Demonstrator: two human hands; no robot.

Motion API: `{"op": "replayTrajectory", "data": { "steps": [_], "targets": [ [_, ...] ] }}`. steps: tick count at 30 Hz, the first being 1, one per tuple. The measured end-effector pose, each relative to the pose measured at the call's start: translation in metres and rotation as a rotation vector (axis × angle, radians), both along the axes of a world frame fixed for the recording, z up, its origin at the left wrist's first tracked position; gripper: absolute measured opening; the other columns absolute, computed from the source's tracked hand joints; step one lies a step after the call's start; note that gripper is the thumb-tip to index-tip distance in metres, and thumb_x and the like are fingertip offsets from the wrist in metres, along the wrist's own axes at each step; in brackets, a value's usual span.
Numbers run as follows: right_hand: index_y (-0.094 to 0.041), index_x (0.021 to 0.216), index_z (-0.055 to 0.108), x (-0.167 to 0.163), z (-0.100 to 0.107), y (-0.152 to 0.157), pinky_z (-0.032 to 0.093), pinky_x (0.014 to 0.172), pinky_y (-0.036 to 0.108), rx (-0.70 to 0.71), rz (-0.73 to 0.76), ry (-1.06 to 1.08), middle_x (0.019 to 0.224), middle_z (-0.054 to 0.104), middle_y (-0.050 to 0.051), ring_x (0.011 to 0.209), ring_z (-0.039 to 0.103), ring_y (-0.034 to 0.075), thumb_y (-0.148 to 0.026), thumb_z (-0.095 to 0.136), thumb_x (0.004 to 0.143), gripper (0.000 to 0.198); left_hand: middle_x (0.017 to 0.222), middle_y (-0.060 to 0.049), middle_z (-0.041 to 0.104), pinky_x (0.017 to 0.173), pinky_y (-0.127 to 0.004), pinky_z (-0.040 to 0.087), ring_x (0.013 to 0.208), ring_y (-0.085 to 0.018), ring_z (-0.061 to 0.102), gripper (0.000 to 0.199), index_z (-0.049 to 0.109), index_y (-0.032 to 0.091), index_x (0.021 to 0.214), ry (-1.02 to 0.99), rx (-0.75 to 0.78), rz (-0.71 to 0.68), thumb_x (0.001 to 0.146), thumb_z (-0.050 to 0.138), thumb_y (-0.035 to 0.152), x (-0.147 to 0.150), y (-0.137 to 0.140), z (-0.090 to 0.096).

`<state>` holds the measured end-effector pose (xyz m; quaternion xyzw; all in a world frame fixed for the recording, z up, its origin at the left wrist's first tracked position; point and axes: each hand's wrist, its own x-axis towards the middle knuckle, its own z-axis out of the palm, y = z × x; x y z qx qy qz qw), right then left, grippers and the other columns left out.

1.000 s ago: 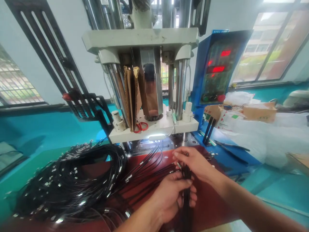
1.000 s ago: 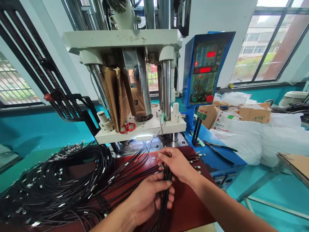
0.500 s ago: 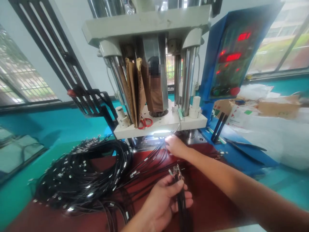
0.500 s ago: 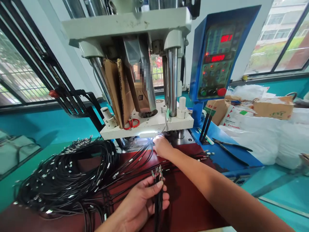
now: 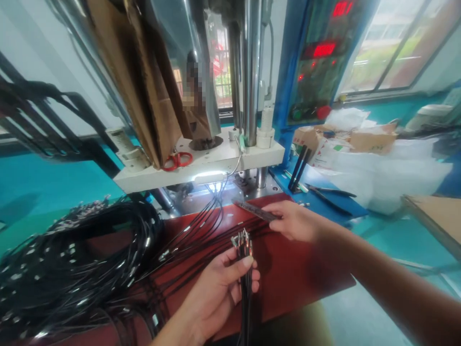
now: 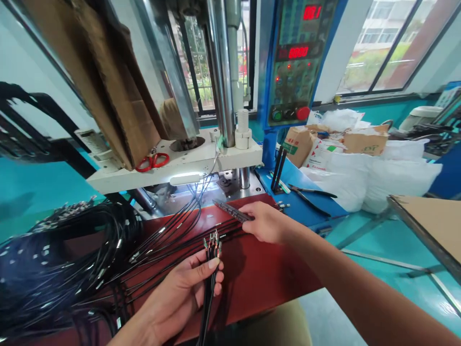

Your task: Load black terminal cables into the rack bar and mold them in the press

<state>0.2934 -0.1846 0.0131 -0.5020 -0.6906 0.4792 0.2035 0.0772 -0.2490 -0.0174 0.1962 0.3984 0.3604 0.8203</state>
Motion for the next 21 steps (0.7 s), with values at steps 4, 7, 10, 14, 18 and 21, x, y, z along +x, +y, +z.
{"op": "replayTrajectory", "data": {
  "steps": [4, 7, 10, 14, 18, 21],
  "targets": [
    [-0.016, 0.122, 0.055, -0.002, -0.018, -0.049, 0.022, 0.034, 0.017, -0.123, -0.292, 0.35, 0.045, 0.039, -0.008, 0.035, 0.033, 0.006, -0.031, 0.051, 0.086, 0.04, 0.074, -0.002, 0.054, 0.055, -0.02, 0.044, 0.061, -0.008, 0.052, 0.019, 0.057, 0.011, 0.093, 0.006, -0.009, -0.005, 0.078, 0.069, 0.014, 0.003, -0.001, -0.002],
    [-0.017, 0.129, 0.05, -0.019, -0.033, -0.072, 0.02, 0.032, 0.017, -0.123, -0.477, 0.545, 0.049, 0.039, -0.007, 0.035, 0.032, 0.006, -0.044, 0.051, 0.088, 0.049, 0.074, -0.002, 0.053, 0.051, -0.019, 0.039, 0.058, -0.007, 0.048, 0.017, 0.056, 0.011, 0.09, 0.026, 0.004, -0.003, 0.079, 0.068, 0.017, 0.008, -0.002, -0.002],
    [-0.015, 0.128, 0.051, -0.036, -0.044, -0.078, 0.021, 0.03, 0.017, -0.14, -0.592, 0.676, 0.047, 0.04, -0.006, 0.034, 0.032, 0.006, -0.051, 0.047, 0.089, 0.054, 0.072, -0.001, 0.051, 0.048, -0.019, 0.034, 0.056, -0.006, 0.044, 0.018, 0.056, 0.011, 0.085, 0.067, 0.032, -0.016, 0.079, 0.069, 0.022, 0.014, -0.002, 0.001],
    [-0.014, 0.126, 0.054, -0.045, -0.049, -0.074, 0.023, 0.03, 0.016, -0.11, -0.586, 0.735, 0.045, 0.042, -0.006, 0.032, 0.032, 0.005, -0.051, 0.044, 0.09, 0.052, 0.065, 0.001, 0.048, 0.045, -0.019, 0.026, 0.051, -0.006, 0.037, 0.021, 0.055, 0.011, 0.083, 0.158, 0.08, -0.102, 0.077, 0.07, 0.024, 0.025, -0.002, 0.003],
    [-0.016, 0.127, 0.054, -0.044, -0.048, -0.074, 0.027, 0.03, 0.016, -0.124, -0.593, 0.731, 0.05, 0.049, -0.004, 0.033, 0.036, 0.006, -0.05, 0.046, 0.09, 0.051, 0.056, 0.003, 0.045, 0.045, -0.02, 0.024, 0.048, -0.007, 0.032, 0.016, 0.056, 0.012, 0.083, 0.286, 0.154, -0.138, 0.077, 0.067, 0.022, 0.034, -0.002, 0.005],
    [-0.016, 0.129, 0.053, -0.044, -0.047, -0.076, 0.028, 0.03, 0.016, -0.124, -0.599, 0.702, 0.049, 0.049, -0.004, 0.034, 0.037, 0.006, -0.05, 0.046, 0.09, 0.052, 0.056, 0.003, 0.044, 0.044, -0.021, 0.024, 0.048, -0.007, 0.032, 0.014, 0.055, 0.012, 0.08, 0.362, 0.193, -0.151, 0.075, 0.066, 0.021, 0.037, -0.002, 0.006]
  ]
}}
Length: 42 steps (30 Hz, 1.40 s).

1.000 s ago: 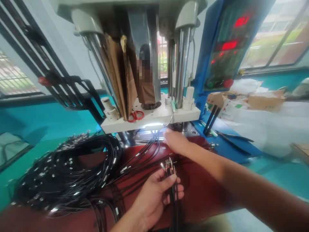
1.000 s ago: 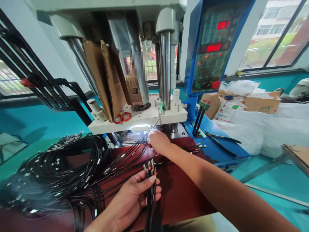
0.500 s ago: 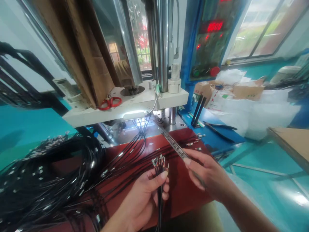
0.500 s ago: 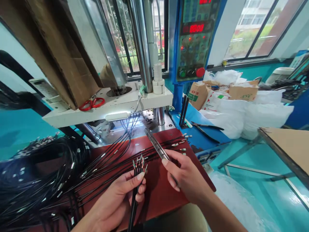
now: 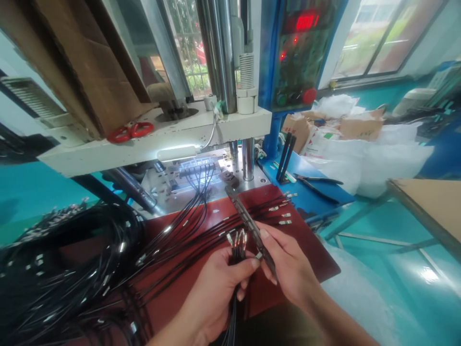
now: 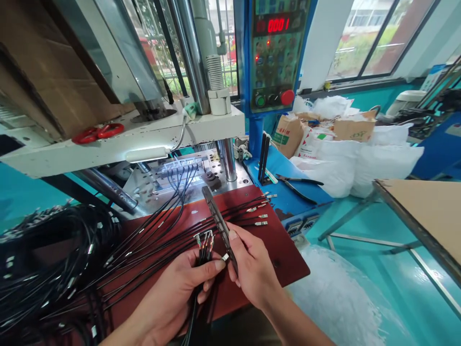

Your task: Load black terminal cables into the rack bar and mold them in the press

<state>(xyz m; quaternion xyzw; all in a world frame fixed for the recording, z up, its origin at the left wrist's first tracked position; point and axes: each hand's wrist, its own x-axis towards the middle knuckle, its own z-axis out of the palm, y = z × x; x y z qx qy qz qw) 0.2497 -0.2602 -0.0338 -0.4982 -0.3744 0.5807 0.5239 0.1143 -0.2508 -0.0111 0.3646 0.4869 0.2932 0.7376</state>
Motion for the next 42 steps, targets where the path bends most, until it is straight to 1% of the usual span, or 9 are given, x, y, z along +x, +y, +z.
{"op": "replayTrajectory", "data": {
  "steps": [9, 15, 22, 25, 29, 32, 35, 39, 42],
  "targets": [
    [-0.018, 0.13, 0.052, 0.001, -0.001, -0.002, 0.03, 0.034, 0.017, 0.024, 0.015, -0.101, 0.06, 0.056, 0.0, 0.038, 0.039, 0.006, -0.048, 0.044, 0.092, 0.049, 0.055, 0.003, 0.043, 0.043, -0.021, 0.022, 0.047, -0.006, 0.03, 0.013, 0.056, 0.013, 0.076, 0.037, -0.003, -0.05, 0.074, 0.064, 0.022, 0.001, 0.002, 0.004],
    [-0.017, 0.132, 0.051, 0.0, 0.003, -0.003, 0.031, 0.035, 0.018, 0.01, 0.026, -0.192, 0.048, 0.045, -0.004, 0.038, 0.039, 0.008, -0.047, 0.043, 0.092, 0.051, 0.06, 0.002, 0.046, 0.041, -0.019, 0.019, 0.046, -0.005, 0.03, 0.014, 0.053, 0.013, 0.075, 0.059, -0.033, -0.045, 0.07, 0.065, 0.018, -0.001, 0.004, 0.006],
    [-0.018, 0.131, 0.052, 0.0, 0.001, -0.004, 0.03, 0.035, 0.019, 0.012, 0.022, -0.206, 0.048, 0.044, -0.004, 0.039, 0.039, 0.008, -0.048, 0.043, 0.092, 0.05, 0.062, 0.0, 0.05, 0.041, -0.019, 0.02, 0.046, -0.004, 0.032, 0.01, 0.055, 0.012, 0.075, -0.004, -0.037, -0.076, 0.072, 0.063, 0.017, -0.001, 0.006, 0.001],
    [-0.022, 0.129, 0.054, -0.001, -0.002, -0.005, 0.031, 0.036, 0.019, 0.02, 0.005, -0.256, 0.053, 0.047, -0.003, 0.041, 0.039, 0.009, -0.047, 0.043, 0.092, 0.046, 0.059, 0.002, 0.048, 0.041, -0.018, 0.022, 0.046, -0.004, 0.034, 0.01, 0.055, 0.012, 0.073, -0.031, -0.036, -0.046, 0.07, 0.064, 0.014, 0.002, 0.006, 0.002],
    [-0.025, 0.124, 0.057, -0.003, -0.005, -0.005, 0.036, 0.041, 0.021, 0.09, -0.021, -0.352, 0.064, 0.055, 0.001, 0.043, 0.041, 0.008, -0.045, 0.043, 0.092, 0.04, 0.057, 0.003, 0.047, 0.041, -0.017, 0.022, 0.045, -0.004, 0.034, 0.012, 0.054, 0.012, 0.073, -0.042, -0.037, -0.019, 0.069, 0.065, 0.01, 0.003, 0.005, 0.001],
    [-0.023, 0.124, 0.057, -0.002, -0.003, -0.005, 0.033, 0.038, 0.02, 0.08, -0.026, -0.27, 0.056, 0.05, -0.001, 0.042, 0.039, 0.008, -0.045, 0.043, 0.092, 0.041, 0.063, 0.0, 0.052, 0.045, -0.018, 0.034, 0.05, -0.006, 0.043, 0.014, 0.058, 0.009, 0.079, -0.084, 0.0, -0.02, 0.072, 0.069, 0.013, -0.004, 0.009, -0.002],
    [-0.019, 0.128, 0.054, 0.002, 0.001, -0.006, 0.026, 0.032, 0.017, 0.026, -0.058, -0.17, 0.048, 0.044, -0.004, 0.036, 0.037, 0.007, -0.047, 0.043, 0.092, 0.047, 0.077, -0.005, 0.058, 0.06, -0.021, 0.045, 0.065, -0.01, 0.054, 0.021, 0.061, 0.008, 0.09, -0.164, 0.004, 0.019, 0.075, 0.071, 0.018, -0.016, 0.016, -0.005],
    [-0.017, 0.134, 0.049, 0.006, 0.0, -0.008, 0.024, 0.029, 0.016, -0.024, -0.095, -0.092, 0.044, 0.042, -0.005, 0.033, 0.034, 0.007, -0.049, 0.044, 0.09, 0.054, 0.092, -0.007, 0.06, 0.066, -0.024, 0.049, 0.071, -0.01, 0.056, 0.023, 0.063, 0.011, 0.101, -0.262, -0.091, 0.103, 0.079, 0.067, 0.017, -0.024, 0.023, -0.005],
    [-0.016, 0.133, 0.049, 0.006, -0.004, -0.007, 0.025, 0.028, 0.016, -0.027, -0.099, -0.055, 0.045, 0.043, -0.005, 0.033, 0.034, 0.006, -0.049, 0.046, 0.089, 0.055, 0.084, -0.005, 0.058, 0.059, -0.023, 0.047, 0.066, -0.01, 0.055, 0.017, 0.063, 0.012, 0.094, -0.28, -0.111, 0.174, 0.081, 0.066, 0.023, -0.021, 0.024, -0.005]
  ]
}}
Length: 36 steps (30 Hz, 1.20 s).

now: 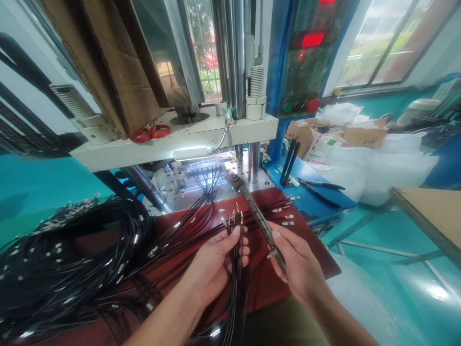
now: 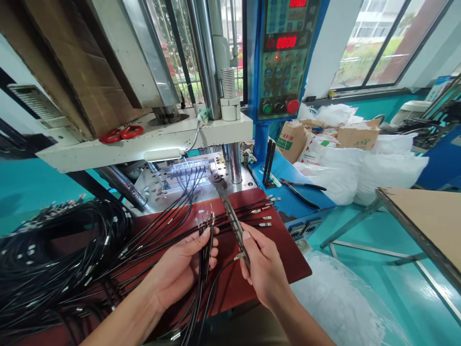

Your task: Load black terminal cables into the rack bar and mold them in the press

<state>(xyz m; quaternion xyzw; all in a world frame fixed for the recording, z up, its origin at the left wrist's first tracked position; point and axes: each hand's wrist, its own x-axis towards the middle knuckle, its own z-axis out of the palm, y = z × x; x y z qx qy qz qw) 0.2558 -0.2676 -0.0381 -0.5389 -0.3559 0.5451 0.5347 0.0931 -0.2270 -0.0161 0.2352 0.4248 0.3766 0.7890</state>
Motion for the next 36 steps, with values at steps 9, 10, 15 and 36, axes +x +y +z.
{"op": "replayTrajectory", "data": {
  "steps": [9, 10, 15, 36],
  "targets": [
    [-0.016, 0.133, 0.049, -0.001, -0.004, 0.001, 0.024, 0.028, 0.016, 0.0, 0.006, 0.001, 0.049, 0.047, -0.004, 0.032, 0.035, 0.006, -0.049, 0.047, 0.089, 0.055, 0.063, 0.001, 0.046, 0.043, -0.018, 0.028, 0.051, -0.006, 0.039, 0.025, 0.063, 0.011, 0.091, 0.034, 0.089, -0.047, 0.08, 0.068, 0.033, 0.005, -0.001, 0.0],
    [-0.016, 0.133, 0.049, -0.001, -0.004, 0.001, 0.024, 0.028, 0.016, -0.001, 0.004, 0.003, 0.049, 0.048, -0.004, 0.032, 0.035, 0.006, -0.049, 0.047, 0.089, 0.055, 0.062, 0.002, 0.046, 0.043, -0.018, 0.028, 0.051, -0.006, 0.038, 0.027, 0.063, 0.011, 0.093, 0.034, 0.091, -0.062, 0.081, 0.067, 0.034, 0.005, -0.002, 0.001],
    [-0.017, 0.134, 0.049, 0.0, -0.003, 0.001, 0.024, 0.029, 0.016, 0.005, 0.026, -0.011, 0.043, 0.042, -0.006, 0.032, 0.033, 0.006, -0.049, 0.045, 0.09, 0.054, 0.056, 0.002, 0.047, 0.045, -0.021, 0.033, 0.049, -0.007, 0.039, 0.024, 0.061, 0.011, 0.081, 0.193, 0.182, -0.159, 0.076, 0.071, 0.032, 0.007, -0.006, 0.003],
    [-0.017, 0.131, 0.051, -0.002, 0.0, 0.001, 0.027, 0.032, 0.016, 0.033, 0.083, -0.144, 0.05, 0.048, -0.004, 0.036, 0.039, 0.006, -0.045, 0.044, 0.092, 0.049, 0.059, 0.001, 0.051, 0.045, -0.022, 0.037, 0.048, -0.009, 0.042, 0.024, 0.058, 0.012, 0.077, 0.435, 0.243, -0.224, 0.074, 0.068, 0.034, 0.013, -0.012, 0.0]
  ]
}}
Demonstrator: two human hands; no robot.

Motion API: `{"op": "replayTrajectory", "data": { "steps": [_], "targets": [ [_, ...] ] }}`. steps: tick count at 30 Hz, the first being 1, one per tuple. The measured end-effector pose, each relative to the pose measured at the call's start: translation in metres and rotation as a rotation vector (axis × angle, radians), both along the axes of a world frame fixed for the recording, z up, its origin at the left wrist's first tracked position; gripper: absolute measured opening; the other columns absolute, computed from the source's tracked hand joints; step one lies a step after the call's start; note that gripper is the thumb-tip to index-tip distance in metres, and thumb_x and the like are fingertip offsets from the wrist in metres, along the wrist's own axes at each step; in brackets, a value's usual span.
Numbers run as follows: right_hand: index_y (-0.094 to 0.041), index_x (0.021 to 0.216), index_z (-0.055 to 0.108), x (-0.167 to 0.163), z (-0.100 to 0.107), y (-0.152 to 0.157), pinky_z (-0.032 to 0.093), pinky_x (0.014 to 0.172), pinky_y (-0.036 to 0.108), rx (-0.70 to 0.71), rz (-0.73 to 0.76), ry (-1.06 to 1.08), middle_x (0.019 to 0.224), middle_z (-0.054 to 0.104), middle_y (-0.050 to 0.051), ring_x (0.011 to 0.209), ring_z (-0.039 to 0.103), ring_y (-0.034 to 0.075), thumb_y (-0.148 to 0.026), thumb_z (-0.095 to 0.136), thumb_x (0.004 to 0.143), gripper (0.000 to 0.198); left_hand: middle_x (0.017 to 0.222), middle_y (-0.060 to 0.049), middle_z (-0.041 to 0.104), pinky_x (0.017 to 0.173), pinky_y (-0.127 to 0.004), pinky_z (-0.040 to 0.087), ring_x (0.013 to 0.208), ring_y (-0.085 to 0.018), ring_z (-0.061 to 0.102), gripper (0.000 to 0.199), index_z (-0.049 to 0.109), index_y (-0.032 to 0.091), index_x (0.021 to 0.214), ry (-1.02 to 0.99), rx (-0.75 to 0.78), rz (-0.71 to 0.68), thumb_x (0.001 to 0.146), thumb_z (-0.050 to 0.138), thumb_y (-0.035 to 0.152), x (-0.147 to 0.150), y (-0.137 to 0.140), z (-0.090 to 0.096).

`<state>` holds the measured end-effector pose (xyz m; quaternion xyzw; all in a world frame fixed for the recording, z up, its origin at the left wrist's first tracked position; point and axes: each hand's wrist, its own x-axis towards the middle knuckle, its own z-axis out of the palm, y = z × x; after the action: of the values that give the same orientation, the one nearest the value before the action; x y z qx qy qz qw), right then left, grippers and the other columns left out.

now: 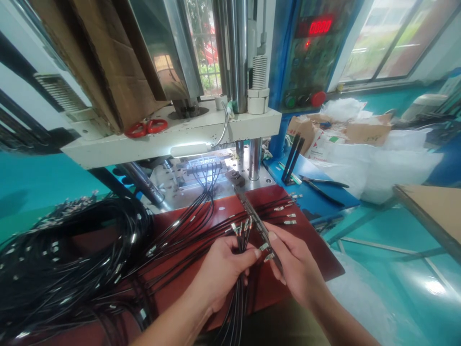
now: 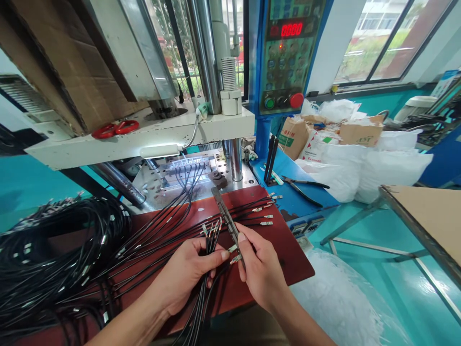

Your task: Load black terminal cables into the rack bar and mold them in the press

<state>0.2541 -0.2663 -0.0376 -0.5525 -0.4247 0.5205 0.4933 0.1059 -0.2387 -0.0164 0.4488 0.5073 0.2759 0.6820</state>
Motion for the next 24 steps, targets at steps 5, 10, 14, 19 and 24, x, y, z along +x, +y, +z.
{"op": "replayTrajectory", "data": {
  "steps": [5, 10, 14, 19, 24],
  "targets": [
    [-0.017, 0.132, 0.051, -0.001, 0.003, -0.001, 0.029, 0.033, 0.016, -0.012, 0.005, -0.048, 0.049, 0.046, -0.005, 0.037, 0.039, 0.007, -0.045, 0.043, 0.092, 0.049, 0.057, 0.001, 0.05, 0.046, -0.022, 0.035, 0.048, -0.009, 0.041, 0.025, 0.059, 0.012, 0.077, -0.021, -0.012, -0.023, 0.076, 0.067, 0.036, -0.001, 0.002, 0.002],
    [-0.018, 0.131, 0.051, -0.003, 0.004, -0.002, 0.031, 0.035, 0.018, 0.001, -0.001, -0.109, 0.052, 0.05, -0.003, 0.039, 0.04, 0.008, -0.045, 0.042, 0.092, 0.048, 0.052, 0.003, 0.046, 0.042, -0.021, 0.03, 0.045, -0.008, 0.038, 0.024, 0.058, 0.013, 0.074, -0.007, -0.047, 0.002, 0.075, 0.068, 0.035, 0.004, 0.002, 0.0],
    [-0.019, 0.127, 0.056, -0.004, 0.003, -0.003, 0.034, 0.038, 0.019, 0.047, -0.006, -0.204, 0.064, 0.059, 0.002, 0.041, 0.042, 0.008, -0.044, 0.043, 0.092, 0.045, 0.055, 0.003, 0.047, 0.041, -0.021, 0.03, 0.045, -0.008, 0.038, 0.023, 0.057, 0.013, 0.073, -0.03, -0.04, 0.019, 0.073, 0.07, 0.032, 0.005, 0.001, -0.002],
    [-0.018, 0.129, 0.054, -0.003, 0.005, -0.002, 0.028, 0.033, 0.018, -0.021, -0.01, -0.048, 0.053, 0.049, -0.003, 0.037, 0.038, 0.008, -0.047, 0.044, 0.091, 0.049, 0.066, -0.001, 0.055, 0.055, -0.022, 0.041, 0.056, -0.009, 0.047, 0.026, 0.061, 0.01, 0.078, -0.2, 0.0, 0.107, 0.075, 0.071, 0.034, -0.006, 0.008, 0.002],
    [-0.017, 0.131, 0.052, 0.0, 0.005, -0.002, 0.026, 0.032, 0.016, -0.023, 0.012, 0.003, 0.048, 0.045, -0.005, 0.036, 0.037, 0.007, -0.047, 0.043, 0.091, 0.051, 0.068, 0.0, 0.052, 0.047, -0.019, 0.036, 0.053, -0.007, 0.043, 0.028, 0.063, 0.012, 0.098, -0.408, -0.126, 0.286, 0.078, 0.07, 0.03, -0.018, 0.017, 0.003]
  ]
}}
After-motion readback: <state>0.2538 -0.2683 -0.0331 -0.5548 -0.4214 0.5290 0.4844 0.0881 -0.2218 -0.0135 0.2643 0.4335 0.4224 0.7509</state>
